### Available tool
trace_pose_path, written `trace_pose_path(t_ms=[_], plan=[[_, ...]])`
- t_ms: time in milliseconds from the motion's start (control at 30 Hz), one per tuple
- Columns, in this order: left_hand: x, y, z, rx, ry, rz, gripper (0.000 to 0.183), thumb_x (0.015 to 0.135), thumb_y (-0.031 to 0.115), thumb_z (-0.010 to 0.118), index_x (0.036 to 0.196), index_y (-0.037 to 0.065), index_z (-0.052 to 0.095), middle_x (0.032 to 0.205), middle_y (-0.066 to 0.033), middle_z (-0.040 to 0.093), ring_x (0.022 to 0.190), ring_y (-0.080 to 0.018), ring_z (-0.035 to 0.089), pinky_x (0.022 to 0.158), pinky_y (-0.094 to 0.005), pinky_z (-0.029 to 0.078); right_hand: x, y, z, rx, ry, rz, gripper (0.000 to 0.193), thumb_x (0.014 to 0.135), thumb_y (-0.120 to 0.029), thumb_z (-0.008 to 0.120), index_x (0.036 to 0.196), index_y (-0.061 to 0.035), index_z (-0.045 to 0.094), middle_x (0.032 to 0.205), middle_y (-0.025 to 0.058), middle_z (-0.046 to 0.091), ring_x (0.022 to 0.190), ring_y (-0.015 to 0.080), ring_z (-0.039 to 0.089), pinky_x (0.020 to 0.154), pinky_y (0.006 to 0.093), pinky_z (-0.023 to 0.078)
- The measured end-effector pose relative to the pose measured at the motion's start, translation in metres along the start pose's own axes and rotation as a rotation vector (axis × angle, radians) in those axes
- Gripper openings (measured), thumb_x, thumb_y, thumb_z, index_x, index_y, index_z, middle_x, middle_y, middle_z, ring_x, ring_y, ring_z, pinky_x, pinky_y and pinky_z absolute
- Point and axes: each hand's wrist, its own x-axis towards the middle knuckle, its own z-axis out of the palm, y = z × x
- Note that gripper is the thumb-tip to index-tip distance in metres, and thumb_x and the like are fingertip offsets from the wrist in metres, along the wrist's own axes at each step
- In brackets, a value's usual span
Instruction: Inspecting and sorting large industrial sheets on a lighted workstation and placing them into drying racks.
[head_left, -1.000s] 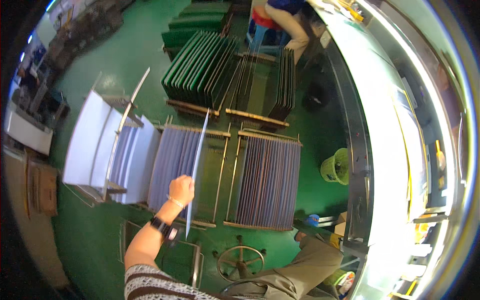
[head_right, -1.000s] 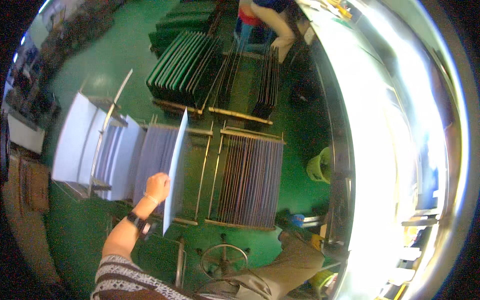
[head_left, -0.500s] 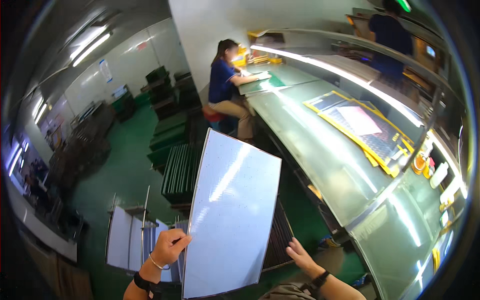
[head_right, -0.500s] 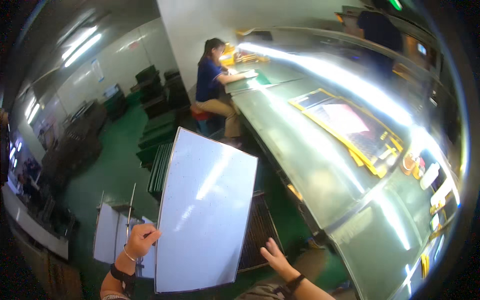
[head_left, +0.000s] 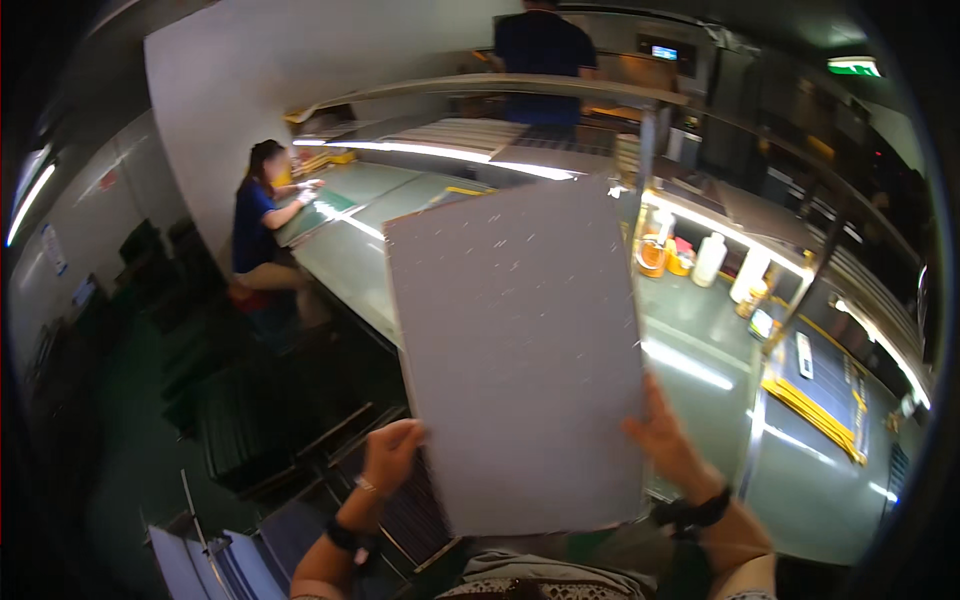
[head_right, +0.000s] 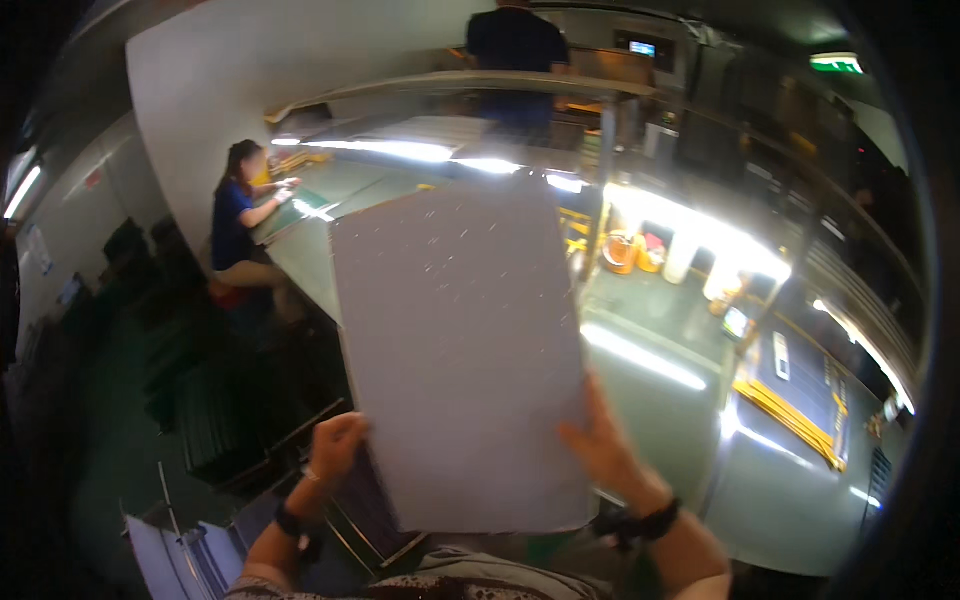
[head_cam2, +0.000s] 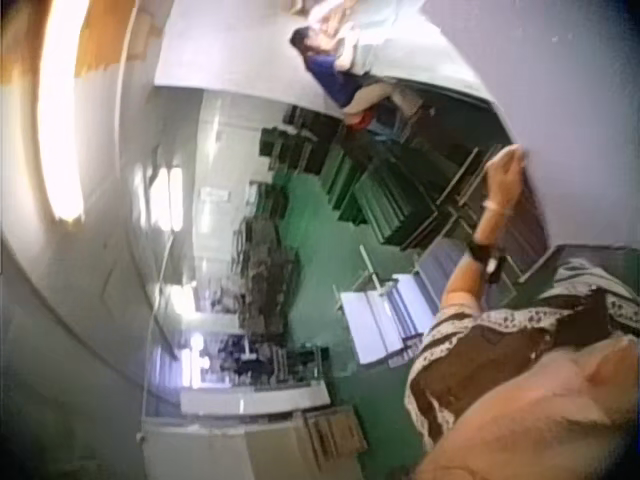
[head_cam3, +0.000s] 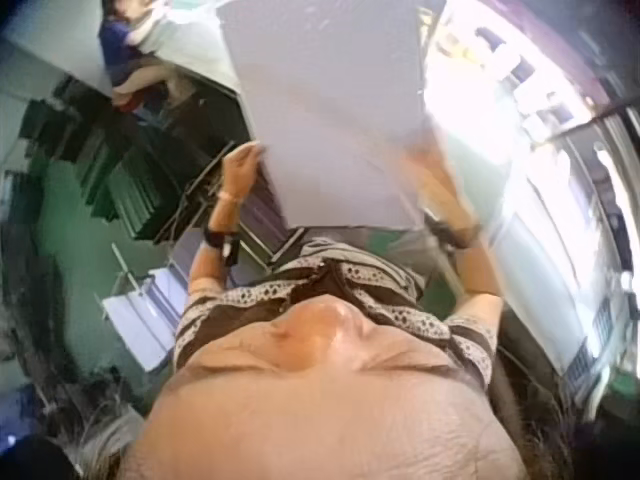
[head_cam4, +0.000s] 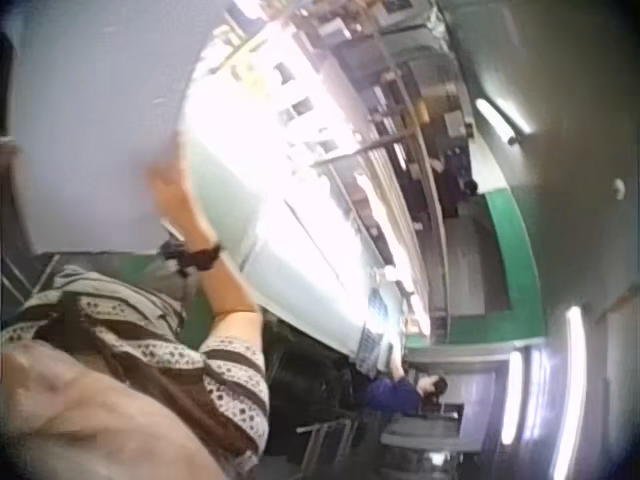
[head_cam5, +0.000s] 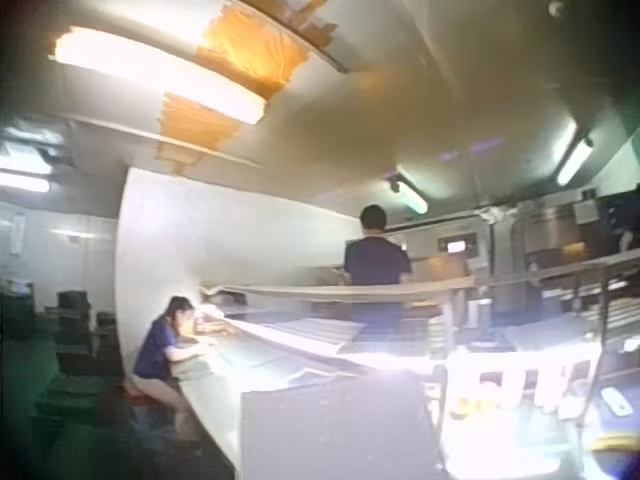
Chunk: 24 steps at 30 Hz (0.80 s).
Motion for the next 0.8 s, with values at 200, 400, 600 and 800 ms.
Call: trace_pose_path(t_ms=[200, 400, 600, 800], plan=[[0.008, 0.028, 0.196, -0.787, -0.929, -0.468, 0.031, 0.091, 0.027, 0.051, 0.099, -0.002, 0.060, 0.093, -0.0104, 0.064, 0.083, -0.0191, 0.063, 0.075, -0.0297, 0.052, -0.016, -0.051, -0.199, 0.030, 0.026, 0.386, 0.051, 0.090, -0.016, 0.050, 0.136, -0.0062, 0.032, 0.119, 0.0052, 0.050, 0.106, 0.0141, 0.048, 0.091, 0.0265, 0.037], [-0.061, 0.007, 0.300, -0.853, -1.297, -0.259, 0.034, 0.088, 0.030, 0.057, 0.080, -0.002, 0.066, 0.078, -0.0087, 0.067, 0.074, -0.0147, 0.065, 0.067, -0.0247, 0.053, -0.005, -0.005, -0.227, -0.060, 0.075, 0.732, 0.043, 0.089, -0.021, 0.052, 0.125, 0.0006, 0.043, 0.111, 0.0095, 0.055, 0.100, 0.0161, 0.052, 0.088, 0.0263, 0.039], [-0.072, 0.025, 0.316, -0.704, -1.240, -0.766, 0.038, 0.089, 0.033, 0.054, 0.098, -0.002, 0.063, 0.095, -0.0108, 0.067, 0.090, -0.0177, 0.063, 0.076, -0.0281, 0.051, 0.043, 0.087, -0.227, -0.465, -0.249, 0.691, 0.058, 0.087, -0.033, 0.055, 0.136, -0.0112, 0.034, 0.129, 0.0175, 0.046, 0.120, 0.0241, 0.043, 0.100, 0.0302, 0.032], [-0.092, -0.008, 0.351, -0.626, -1.244, -1.114, 0.048, 0.091, 0.042, 0.046, 0.115, 0.001, 0.054, 0.111, -0.0096, 0.061, 0.097, -0.0209, 0.061, 0.078, -0.0314, 0.050, 0.099, -0.027, -0.299, -0.022, -0.098, 0.432, 0.031, 0.086, -0.016, 0.049, 0.113, -0.0037, 0.057, 0.104, 0.0100, 0.063, 0.093, 0.0174, 0.059, 0.080, 0.0304, 0.046]])
